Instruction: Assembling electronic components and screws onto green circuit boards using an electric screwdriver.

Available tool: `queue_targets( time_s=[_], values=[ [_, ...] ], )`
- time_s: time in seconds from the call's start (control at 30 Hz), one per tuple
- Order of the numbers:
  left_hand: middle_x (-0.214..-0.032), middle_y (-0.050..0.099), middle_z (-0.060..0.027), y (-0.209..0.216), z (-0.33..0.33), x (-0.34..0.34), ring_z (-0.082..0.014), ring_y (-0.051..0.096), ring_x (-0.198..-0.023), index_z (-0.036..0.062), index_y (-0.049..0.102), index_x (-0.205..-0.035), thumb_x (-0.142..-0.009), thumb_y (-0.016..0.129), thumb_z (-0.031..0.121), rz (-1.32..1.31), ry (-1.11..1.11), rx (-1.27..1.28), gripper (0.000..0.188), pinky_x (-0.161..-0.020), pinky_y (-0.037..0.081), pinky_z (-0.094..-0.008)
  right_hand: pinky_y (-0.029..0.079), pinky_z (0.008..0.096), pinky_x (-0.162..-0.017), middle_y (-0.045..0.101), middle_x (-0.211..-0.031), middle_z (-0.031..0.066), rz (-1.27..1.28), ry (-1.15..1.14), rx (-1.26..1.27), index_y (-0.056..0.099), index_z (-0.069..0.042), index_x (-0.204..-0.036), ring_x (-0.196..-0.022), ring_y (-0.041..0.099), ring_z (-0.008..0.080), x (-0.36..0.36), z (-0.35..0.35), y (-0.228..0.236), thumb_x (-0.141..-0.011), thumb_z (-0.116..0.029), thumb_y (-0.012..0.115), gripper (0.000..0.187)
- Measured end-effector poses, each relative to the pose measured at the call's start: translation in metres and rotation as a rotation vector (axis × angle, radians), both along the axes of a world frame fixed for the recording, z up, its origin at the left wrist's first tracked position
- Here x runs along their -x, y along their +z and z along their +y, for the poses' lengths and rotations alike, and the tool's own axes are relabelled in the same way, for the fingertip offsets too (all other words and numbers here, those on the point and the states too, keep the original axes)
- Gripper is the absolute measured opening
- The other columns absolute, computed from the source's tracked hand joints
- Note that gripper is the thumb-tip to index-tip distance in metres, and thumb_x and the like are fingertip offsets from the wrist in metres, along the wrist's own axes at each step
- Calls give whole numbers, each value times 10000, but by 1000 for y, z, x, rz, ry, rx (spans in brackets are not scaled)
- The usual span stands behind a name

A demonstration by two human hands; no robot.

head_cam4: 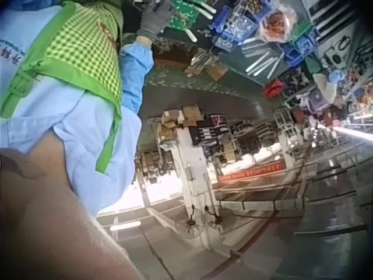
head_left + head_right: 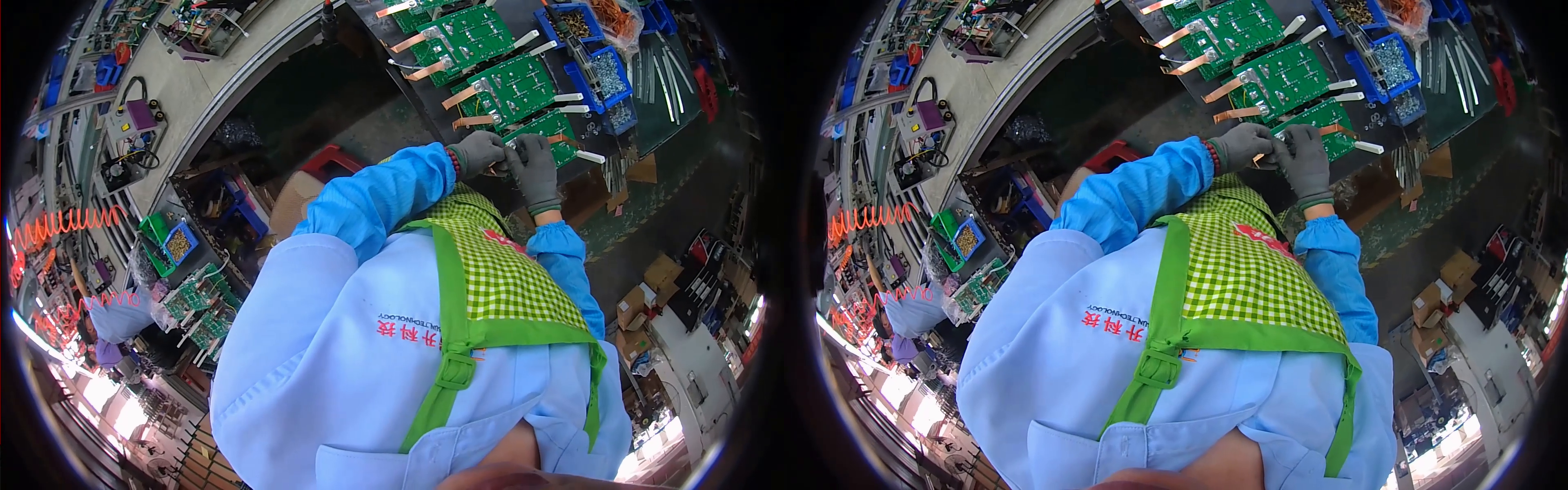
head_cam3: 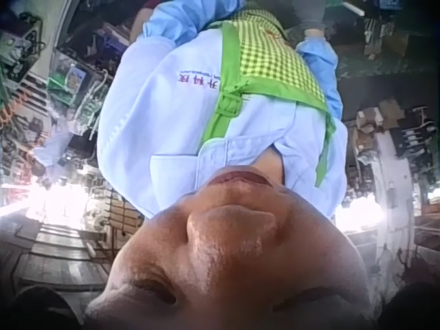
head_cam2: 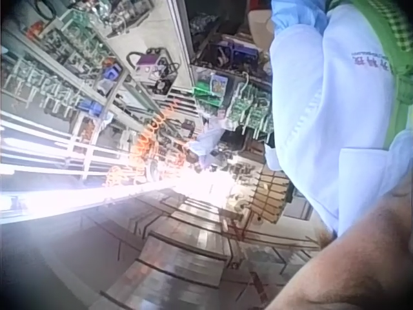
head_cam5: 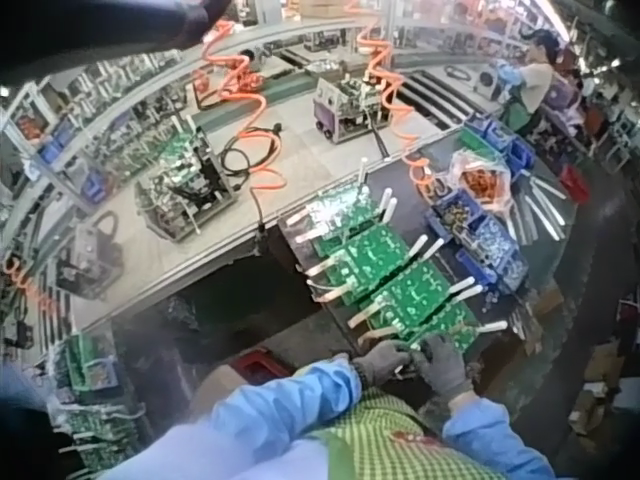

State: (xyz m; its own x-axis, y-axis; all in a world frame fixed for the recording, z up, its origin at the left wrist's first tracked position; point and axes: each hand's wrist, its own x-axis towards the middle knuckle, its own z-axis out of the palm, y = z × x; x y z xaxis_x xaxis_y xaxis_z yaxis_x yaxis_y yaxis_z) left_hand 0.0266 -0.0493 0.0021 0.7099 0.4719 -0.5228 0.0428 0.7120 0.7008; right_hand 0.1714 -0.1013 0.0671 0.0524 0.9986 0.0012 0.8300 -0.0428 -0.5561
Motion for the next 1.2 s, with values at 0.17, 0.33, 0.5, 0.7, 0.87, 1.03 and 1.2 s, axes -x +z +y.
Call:
queue_targets(
  time_s=[0.17, 0.33, 0.5, 0.7, 0.87, 1.03, 1.2],
  values=[
    [-818, 621, -96, 5, 3, 0, -168, 622, -739, -49, 599, -863, -799, 571, 80, 47, -60, -95, 147, -680, 532, -292, 482, 406, -693, 551, -923, 124, -79, 38, 12, 573, -66, -902, -848, 571, 329, -6, 1, -9, -812, -186, 629, 160],
    [-806, 599, -108, 0, 0, 0, -185, 628, -740, -45, 569, -859, -838, 591, 79, -65, 37, 58, 127, -636, 561, -307, 478, 408, -688, 560, -896, 124, -34, 99, -101, 580, -65, -896, -837, 573, 328, -6, -1, -12, -818, -169, 621, 137],
    [-797, 598, -105, -8, -1, 4, -185, 629, -721, -43, 570, -852, -830, 587, 61, -57, -44, -233, 107, -632, 560, -320, 481, 397, -710, 570, -910, 128, 23, 96, -122, 602, -64, -919, -855, 578, 326, -6, -3, -9, -819, -126, 612, 118],
    [-777, 599, -116, -6, 2, -3, -200, 632, -709, -40, 559, -838, -823, 579, 48, 2, -15, 57, 92, -640, 559, -321, 486, 403, -700, 578, -891, 116, -24, 182, -150, 610, -77, -923, -852, 580, 321, -10, 1, -7, -808, -115, 613, 122],
    [-771, 597, -112, 4, 3, 0, -184, 623, -692, -49, 552, -840, -829, 582, 56, -51, 37, 139, 110, -655, 565, -322, 481, 410, -691, 574, -875, 114, -72, 201, -95, 605, -78, -919, -830, 576, 324, -10, 3, -2, -814, -121, 602, 113],
    [-811, 571, -77, 6, 2, 2, -171, 616, -748, -41, 556, -844, -834, 569, 36, -65, 24, 181, 78, -709, 576, -332, 479, 412, -680, 564, -888, 116, -49, 166, -5, 594, -73, -914, -822, 575, 325, -9, 4, -1, -821, -137, 596, 113],
    [-846, 552, -65, 3, 1, 4, -169, 610, -799, -35, 557, -840, -833, 566, 34, -137, 49, 297, 70, -737, 582, -342, 478, 407, -666, 556, -893, 118, 14, 24, -66, 593, -78, -911, -802, 579, 322, -5, -3, -3, -812, -172, 623, 139]
  ],
)
